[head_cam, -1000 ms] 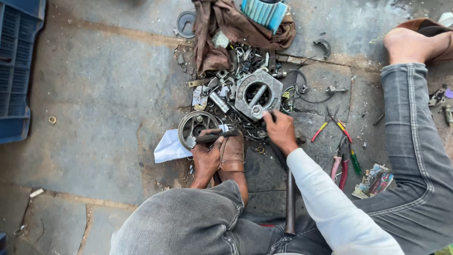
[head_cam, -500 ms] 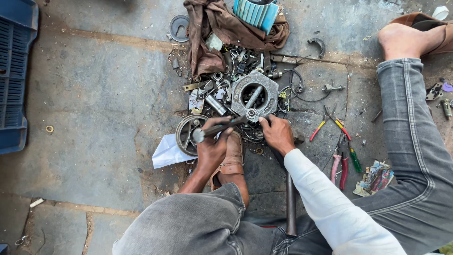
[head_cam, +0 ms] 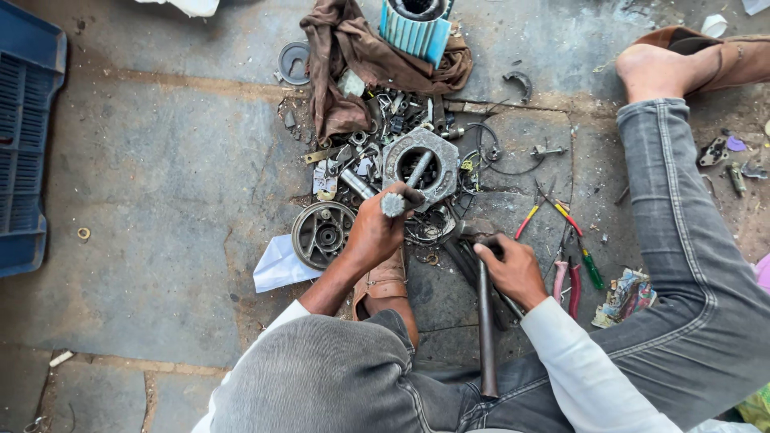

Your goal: The person sits on the floor and uses a hammer and metal rod to strike a cylindrical metal part held in a hexagonal fixture. The person repeatedly adjusts the part and strikes it to separate or shape components.

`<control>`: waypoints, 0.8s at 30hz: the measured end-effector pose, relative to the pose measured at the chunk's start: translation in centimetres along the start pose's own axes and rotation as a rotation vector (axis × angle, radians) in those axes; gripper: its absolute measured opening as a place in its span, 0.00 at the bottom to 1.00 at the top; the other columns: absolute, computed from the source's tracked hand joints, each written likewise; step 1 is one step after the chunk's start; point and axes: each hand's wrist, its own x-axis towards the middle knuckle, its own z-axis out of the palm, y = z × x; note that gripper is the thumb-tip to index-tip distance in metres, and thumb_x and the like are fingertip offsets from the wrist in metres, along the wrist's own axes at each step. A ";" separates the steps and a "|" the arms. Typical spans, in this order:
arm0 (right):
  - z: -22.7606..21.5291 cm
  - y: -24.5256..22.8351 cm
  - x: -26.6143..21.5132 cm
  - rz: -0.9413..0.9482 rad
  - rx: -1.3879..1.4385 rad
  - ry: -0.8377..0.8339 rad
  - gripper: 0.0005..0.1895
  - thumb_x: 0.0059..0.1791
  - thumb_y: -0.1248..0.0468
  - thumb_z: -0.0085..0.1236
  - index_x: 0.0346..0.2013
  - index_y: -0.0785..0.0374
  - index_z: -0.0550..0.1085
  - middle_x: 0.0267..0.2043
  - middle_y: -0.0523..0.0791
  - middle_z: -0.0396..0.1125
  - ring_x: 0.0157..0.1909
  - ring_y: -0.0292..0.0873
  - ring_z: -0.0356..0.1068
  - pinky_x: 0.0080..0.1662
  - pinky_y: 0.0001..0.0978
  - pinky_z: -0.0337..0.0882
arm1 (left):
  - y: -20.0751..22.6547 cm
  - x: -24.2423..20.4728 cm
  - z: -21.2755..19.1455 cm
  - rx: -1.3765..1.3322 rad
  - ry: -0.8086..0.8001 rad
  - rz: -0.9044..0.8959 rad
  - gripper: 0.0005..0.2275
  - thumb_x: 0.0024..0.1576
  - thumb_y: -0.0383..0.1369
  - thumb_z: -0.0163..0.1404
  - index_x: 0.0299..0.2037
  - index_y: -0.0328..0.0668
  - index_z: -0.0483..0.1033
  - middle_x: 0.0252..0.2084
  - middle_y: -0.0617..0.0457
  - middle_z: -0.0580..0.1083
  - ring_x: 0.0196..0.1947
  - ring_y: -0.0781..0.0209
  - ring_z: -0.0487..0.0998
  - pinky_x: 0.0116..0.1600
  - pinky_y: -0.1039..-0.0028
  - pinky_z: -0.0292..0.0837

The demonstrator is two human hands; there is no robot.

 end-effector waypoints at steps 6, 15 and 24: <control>1.6 4.3 -1.8 0.229 -0.444 -0.181 0.30 0.52 0.40 0.60 0.43 0.69 0.75 0.41 0.58 0.74 0.43 0.55 0.74 0.46 0.48 0.73 | 0.5 0.7 0.7 0.072 -0.018 -0.002 0.09 0.55 0.20 0.54 0.44 0.39 0.73 0.34 0.46 0.78 0.36 0.54 0.83 0.42 0.67 0.77; 4.1 5.8 -1.9 0.640 1.144 -0.382 0.14 0.51 0.60 0.61 0.34 0.63 0.66 0.23 0.40 0.61 0.19 0.33 0.58 0.23 0.29 0.62 | -1.0 1.9 1.9 0.233 -0.017 0.114 0.09 0.54 0.22 0.57 0.43 0.39 0.74 0.35 0.40 0.78 0.37 0.39 0.81 0.41 0.58 0.76; -10.9 -5.8 -11.7 -0.218 0.491 0.145 0.16 0.52 0.55 0.48 0.47 0.64 0.71 0.23 0.40 0.64 0.20 0.33 0.64 0.22 0.27 0.66 | -0.1 1.3 2.3 0.265 -0.095 0.161 0.10 0.55 0.24 0.53 0.47 0.41 0.72 0.36 0.40 0.78 0.37 0.36 0.80 0.40 0.52 0.74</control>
